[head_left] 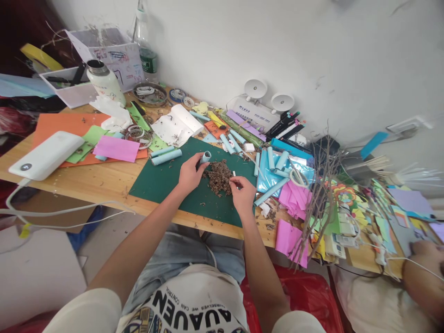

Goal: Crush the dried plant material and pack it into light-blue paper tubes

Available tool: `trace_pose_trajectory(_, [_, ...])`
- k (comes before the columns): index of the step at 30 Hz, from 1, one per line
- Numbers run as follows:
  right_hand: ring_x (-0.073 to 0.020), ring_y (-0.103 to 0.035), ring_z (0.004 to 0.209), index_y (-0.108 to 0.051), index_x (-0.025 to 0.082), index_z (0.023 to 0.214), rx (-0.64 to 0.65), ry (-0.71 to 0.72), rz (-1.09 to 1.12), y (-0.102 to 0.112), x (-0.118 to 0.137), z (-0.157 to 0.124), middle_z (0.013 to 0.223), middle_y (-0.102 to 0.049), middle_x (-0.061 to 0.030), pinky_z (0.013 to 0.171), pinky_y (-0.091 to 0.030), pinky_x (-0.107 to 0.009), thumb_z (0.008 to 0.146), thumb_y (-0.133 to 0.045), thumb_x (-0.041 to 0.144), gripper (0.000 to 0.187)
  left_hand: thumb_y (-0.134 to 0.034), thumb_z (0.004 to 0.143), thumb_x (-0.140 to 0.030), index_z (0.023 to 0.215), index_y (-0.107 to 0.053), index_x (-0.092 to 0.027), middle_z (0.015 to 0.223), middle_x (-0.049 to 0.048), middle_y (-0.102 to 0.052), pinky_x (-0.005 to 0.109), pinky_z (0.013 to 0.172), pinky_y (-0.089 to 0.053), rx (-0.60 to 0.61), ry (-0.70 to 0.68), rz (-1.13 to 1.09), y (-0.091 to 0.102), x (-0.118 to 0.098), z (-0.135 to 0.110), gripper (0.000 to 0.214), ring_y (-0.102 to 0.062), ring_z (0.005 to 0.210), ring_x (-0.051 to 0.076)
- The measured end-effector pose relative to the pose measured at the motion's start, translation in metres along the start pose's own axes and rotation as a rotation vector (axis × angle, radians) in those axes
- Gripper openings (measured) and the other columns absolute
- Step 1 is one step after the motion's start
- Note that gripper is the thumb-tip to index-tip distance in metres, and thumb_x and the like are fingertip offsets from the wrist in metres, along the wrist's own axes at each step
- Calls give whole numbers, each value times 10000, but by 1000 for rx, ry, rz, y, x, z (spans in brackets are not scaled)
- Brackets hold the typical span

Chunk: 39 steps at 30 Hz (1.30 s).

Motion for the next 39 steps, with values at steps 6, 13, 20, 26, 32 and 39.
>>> trace_pose_trajectory(6, [-211, -672, 761, -765, 204, 832, 4, 72, -78, -1, 1, 4, 814, -743, -60, 761, -537, -352, 867, -611, 323, 197, -566, 934, -354, 1167, -645, -213, 920, 35, -706, 268, 724, -459, -5, -5, 0, 0, 0, 0, 283, -596, 764, 170])
trace_pose_trajectory(13, [-235, -671, 994, -736, 199, 1138, 135, 173, -179, 1, 10, -6, 1092, -717, -111, 906, -541, -396, 971, -488, 365, 342, -568, 932, -351, 1170, -643, -217, 908, 31, -703, 271, 726, -466, -7, 2, 12, 0, 1, 0, 283, -605, 772, 174])
trace_pose_trajectory(20, [-247, -649, 857, -741, 181, 1060, 213, 179, -330, -2, 0, -18, 977, -687, -118, 819, -548, -407, 906, -545, 264, 263, -572, 934, -347, 1168, -646, -214, 925, 36, -709, 275, 734, -472, -11, -11, 7, 0, 0, 1, 279, -614, 786, 178])
trace_pose_trajectory(26, [-192, -634, 733, -711, 187, 915, 21, 122, -151, 14, 15, -6, 876, -682, -71, 709, -542, -335, 864, -520, 205, 199, -571, 933, -351, 1169, -648, -217, 929, 36, -710, 275, 729, -470, -10, -9, 14, -1, 0, 0, 282, -614, 782, 178])
trace_pose_trajectory(32, [-190, -686, 800, -748, 192, 788, 55, 133, -44, 0, 13, 7, 886, -735, -65, 752, -558, -322, 803, -493, 135, 262, -572, 934, -346, 1173, -643, -210, 937, 37, -712, 272, 730, -461, -11, -19, 2, -1, -1, 1, 284, -611, 782, 175])
trace_pose_trajectory(39, [-212, -709, 1004, -753, 198, 1101, 60, 149, -119, 2, 7, -5, 1103, -763, -89, 904, -561, -364, 918, -457, 198, 348, -572, 937, -337, 1160, -645, -204, 919, 28, -712, 265, 702, -435, -3, -7, 31, 1, -2, 0, 270, -596, 757, 162])
Point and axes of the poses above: each hand's wrist, its own z-axis towards the middle knuckle, its own y-axis out of the back of the hand, x = y × z, the point moved 7 cm from there along z, towards the middle knuckle
